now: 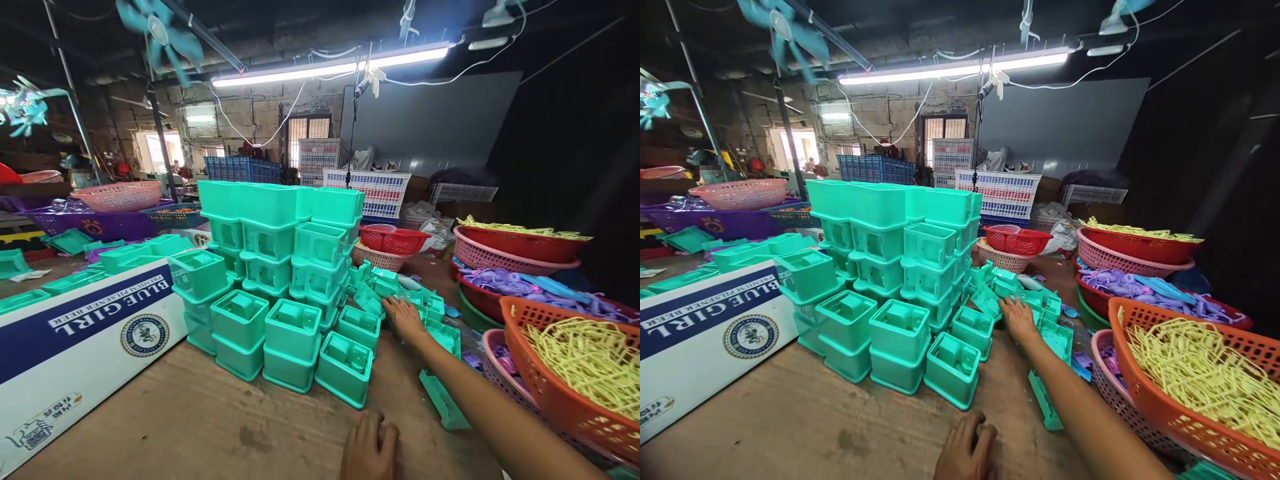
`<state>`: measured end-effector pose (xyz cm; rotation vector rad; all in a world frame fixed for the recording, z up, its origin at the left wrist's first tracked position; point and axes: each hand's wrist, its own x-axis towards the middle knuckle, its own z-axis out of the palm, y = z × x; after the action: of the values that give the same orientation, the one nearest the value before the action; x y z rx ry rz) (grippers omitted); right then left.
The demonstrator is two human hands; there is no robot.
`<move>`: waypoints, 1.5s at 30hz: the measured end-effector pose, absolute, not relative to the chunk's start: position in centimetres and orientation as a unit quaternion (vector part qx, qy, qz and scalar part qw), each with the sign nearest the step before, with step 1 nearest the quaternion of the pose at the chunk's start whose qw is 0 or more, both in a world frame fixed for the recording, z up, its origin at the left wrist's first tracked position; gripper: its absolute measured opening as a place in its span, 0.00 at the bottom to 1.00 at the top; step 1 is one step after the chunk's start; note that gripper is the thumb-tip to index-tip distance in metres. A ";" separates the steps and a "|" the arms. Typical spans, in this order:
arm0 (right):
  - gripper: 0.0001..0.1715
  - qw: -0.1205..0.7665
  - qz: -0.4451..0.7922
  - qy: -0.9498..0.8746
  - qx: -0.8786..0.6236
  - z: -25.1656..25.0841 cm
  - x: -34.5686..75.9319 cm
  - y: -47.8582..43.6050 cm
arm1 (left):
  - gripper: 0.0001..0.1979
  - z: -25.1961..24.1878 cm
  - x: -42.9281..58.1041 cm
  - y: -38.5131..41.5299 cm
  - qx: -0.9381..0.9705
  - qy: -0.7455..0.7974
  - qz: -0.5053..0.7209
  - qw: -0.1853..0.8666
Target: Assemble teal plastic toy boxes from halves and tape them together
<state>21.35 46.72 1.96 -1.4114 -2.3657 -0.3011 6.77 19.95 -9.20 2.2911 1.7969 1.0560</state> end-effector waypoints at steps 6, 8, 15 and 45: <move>0.09 0.272 -0.123 -0.817 -0.493 4.1 23.4 44.5 | 0.15 -8.8 6.5 20.1 0.748 0.575 0.329 0.029; 0.09 0.298 -0.130 -0.818 -0.475 4.7 24.9 42.1 | 0.16 -8.8 6.5 20.2 0.754 0.570 0.324 0.037; 0.32 0.326 -0.151 -0.857 -0.369 0.2 29.8 29.2 | 0.24 -8.0 6.2 19.8 0.687 0.527 0.487 0.117; 0.17 0.243 -0.122 -0.833 -0.482 0.4 31.5 14.3 | 0.03 2.9 0.4 9.4 0.648 0.678 0.294 0.182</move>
<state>31.46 14.28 0.40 -1.3170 -2.2756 -0.3341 0.38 9.41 2.89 1.8298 1.9149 0.8301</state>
